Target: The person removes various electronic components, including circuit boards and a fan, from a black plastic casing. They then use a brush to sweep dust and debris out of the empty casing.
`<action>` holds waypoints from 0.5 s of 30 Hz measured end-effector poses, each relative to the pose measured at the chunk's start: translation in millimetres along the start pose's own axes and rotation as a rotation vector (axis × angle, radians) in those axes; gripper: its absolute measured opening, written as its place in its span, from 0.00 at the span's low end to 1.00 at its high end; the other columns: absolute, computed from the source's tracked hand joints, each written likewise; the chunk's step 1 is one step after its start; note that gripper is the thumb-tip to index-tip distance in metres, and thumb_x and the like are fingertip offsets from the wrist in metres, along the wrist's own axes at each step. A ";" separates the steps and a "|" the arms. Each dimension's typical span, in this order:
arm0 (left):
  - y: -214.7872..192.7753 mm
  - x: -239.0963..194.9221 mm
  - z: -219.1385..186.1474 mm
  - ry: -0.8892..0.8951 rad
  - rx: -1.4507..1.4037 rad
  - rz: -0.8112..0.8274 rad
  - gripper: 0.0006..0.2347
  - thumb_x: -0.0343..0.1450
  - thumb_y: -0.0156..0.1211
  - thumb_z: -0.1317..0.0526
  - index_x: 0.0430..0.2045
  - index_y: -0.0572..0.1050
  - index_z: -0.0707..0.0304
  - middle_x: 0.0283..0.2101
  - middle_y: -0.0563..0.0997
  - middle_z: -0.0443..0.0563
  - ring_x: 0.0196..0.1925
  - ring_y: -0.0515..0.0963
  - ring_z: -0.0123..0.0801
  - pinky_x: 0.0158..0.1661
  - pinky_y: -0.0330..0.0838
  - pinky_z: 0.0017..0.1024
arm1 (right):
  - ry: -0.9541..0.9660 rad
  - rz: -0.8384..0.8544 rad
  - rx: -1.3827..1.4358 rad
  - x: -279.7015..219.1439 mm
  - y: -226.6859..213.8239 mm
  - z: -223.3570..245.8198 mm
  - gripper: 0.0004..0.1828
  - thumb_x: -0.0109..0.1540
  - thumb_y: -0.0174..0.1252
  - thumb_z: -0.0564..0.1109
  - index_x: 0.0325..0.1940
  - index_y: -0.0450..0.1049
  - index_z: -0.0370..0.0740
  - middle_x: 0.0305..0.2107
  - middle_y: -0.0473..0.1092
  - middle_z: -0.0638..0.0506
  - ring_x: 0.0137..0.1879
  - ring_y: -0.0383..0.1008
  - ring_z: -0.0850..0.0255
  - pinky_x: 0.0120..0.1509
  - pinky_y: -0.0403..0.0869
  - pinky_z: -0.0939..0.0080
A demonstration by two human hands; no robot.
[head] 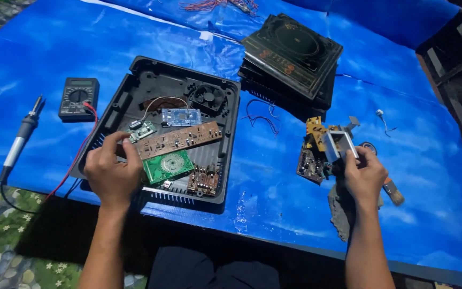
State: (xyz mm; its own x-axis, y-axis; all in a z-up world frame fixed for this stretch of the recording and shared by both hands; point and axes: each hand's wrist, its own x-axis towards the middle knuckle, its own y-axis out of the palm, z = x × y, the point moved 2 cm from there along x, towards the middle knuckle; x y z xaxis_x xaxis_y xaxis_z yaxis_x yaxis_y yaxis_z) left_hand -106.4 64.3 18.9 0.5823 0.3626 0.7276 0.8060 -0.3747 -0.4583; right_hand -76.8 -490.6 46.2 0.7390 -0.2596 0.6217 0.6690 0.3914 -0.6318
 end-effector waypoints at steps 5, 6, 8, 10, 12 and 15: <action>-4.5 1.1 -5.6 -0.031 -0.059 0.047 0.05 0.75 0.59 0.69 0.38 0.82 0.63 0.20 0.80 0.54 0.26 0.82 0.48 0.41 0.73 0.38 | 0.063 -0.071 0.004 5.4 -8.1 -20.9 0.08 0.68 0.67 0.41 0.49 0.82 0.34 0.32 0.76 0.38 0.37 0.78 0.44 0.43 0.75 0.50; -4.2 0.6 -4.8 -0.033 -0.057 0.047 0.05 0.75 0.59 0.70 0.39 0.82 0.63 0.20 0.80 0.54 0.27 0.82 0.48 0.42 0.73 0.38 | 0.077 -0.085 0.006 7.9 -8.8 -23.4 0.08 0.69 0.67 0.41 0.49 0.82 0.34 0.32 0.76 0.38 0.36 0.78 0.46 0.43 0.75 0.51; -10.4 4.9 -13.9 0.012 -0.008 0.036 0.06 0.73 0.60 0.71 0.38 0.83 0.67 0.22 0.81 0.54 0.25 0.81 0.42 0.40 0.75 0.35 | 0.101 -0.059 -0.048 16.4 -14.5 -21.1 0.10 0.69 0.66 0.42 0.49 0.81 0.32 0.30 0.75 0.43 0.33 0.74 0.54 0.38 0.72 0.55; -13.1 6.9 -19.2 0.061 0.035 0.027 0.07 0.71 0.61 0.73 0.38 0.84 0.72 0.24 0.83 0.54 0.23 0.80 0.36 0.38 0.76 0.33 | 0.130 -0.037 -0.107 27.0 -17.0 -33.1 0.12 0.69 0.64 0.42 0.50 0.81 0.29 0.28 0.74 0.47 0.29 0.70 0.61 0.33 0.70 0.59; -12.7 6.5 -18.8 0.054 0.059 0.032 0.06 0.72 0.62 0.73 0.39 0.84 0.71 0.25 0.83 0.54 0.22 0.78 0.35 0.37 0.74 0.30 | 0.090 -0.073 -0.101 39.8 -17.1 -57.3 0.12 0.69 0.64 0.42 0.49 0.80 0.28 0.31 0.76 0.43 0.32 0.73 0.57 0.38 0.73 0.56; -8.4 3.8 -12.7 0.053 0.094 0.040 0.06 0.71 0.62 0.72 0.38 0.85 0.68 0.22 0.81 0.52 0.18 0.73 0.34 0.27 0.68 0.29 | 0.100 -0.111 -0.091 63.1 -22.5 -86.9 0.12 0.70 0.65 0.41 0.48 0.80 0.26 0.32 0.76 0.43 0.33 0.76 0.58 0.39 0.75 0.59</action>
State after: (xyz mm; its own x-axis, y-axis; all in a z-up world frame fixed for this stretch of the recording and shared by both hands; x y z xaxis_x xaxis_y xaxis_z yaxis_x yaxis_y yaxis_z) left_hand -112.3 58.1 32.1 0.6095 0.3027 0.7327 0.7903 -0.3054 -0.5312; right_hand -38.3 -592.4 59.4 0.6611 -0.3854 0.6438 0.7482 0.2748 -0.6039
